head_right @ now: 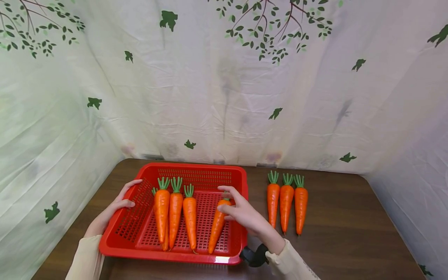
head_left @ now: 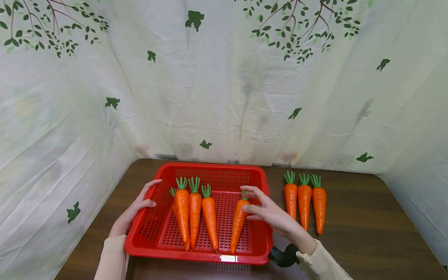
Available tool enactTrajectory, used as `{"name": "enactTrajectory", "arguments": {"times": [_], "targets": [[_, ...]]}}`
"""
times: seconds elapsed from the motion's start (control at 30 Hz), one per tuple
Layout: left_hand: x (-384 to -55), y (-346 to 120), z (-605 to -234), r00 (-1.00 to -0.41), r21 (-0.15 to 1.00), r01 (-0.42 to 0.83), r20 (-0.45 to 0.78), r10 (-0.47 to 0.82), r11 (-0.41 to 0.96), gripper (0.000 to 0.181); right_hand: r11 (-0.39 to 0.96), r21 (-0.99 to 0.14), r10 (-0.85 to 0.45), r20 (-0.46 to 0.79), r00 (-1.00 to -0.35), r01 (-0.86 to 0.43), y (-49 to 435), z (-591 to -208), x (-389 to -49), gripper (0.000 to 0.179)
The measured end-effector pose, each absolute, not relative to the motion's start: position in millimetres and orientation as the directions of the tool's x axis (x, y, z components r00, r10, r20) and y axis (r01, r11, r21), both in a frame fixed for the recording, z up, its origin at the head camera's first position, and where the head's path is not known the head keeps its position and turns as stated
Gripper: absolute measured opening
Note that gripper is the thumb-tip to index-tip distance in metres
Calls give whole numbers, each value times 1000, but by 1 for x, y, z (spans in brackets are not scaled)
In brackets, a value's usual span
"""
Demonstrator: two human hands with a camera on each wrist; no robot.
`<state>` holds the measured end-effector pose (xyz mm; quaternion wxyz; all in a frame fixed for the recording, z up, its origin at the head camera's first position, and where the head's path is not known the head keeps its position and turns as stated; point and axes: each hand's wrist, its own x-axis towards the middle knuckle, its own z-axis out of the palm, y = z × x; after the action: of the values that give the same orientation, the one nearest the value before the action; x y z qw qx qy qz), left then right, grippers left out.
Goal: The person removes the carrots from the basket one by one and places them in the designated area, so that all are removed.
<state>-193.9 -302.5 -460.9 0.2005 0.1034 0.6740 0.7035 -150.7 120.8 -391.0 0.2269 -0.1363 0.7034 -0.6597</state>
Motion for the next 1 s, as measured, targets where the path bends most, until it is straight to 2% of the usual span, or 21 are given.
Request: {"name": "enactTrajectory", "arguments": {"times": [0.47,0.7,1.0], "targets": [[-197,-300,-461,-901,991,-137,-126,416,2,67,151,-959,-405,-283,-869,242,108,-395,-154,58],[-196,-301,-460,-901,990,-142,-132,413,6,68,185,-936,-381,-348,-856,298,102,-398,-158,61],[-198,-303,-462,-892,995,-95,-79,446,-14,68,179,-919,-389,-395,-832,353,96,-402,-163,61]]}}
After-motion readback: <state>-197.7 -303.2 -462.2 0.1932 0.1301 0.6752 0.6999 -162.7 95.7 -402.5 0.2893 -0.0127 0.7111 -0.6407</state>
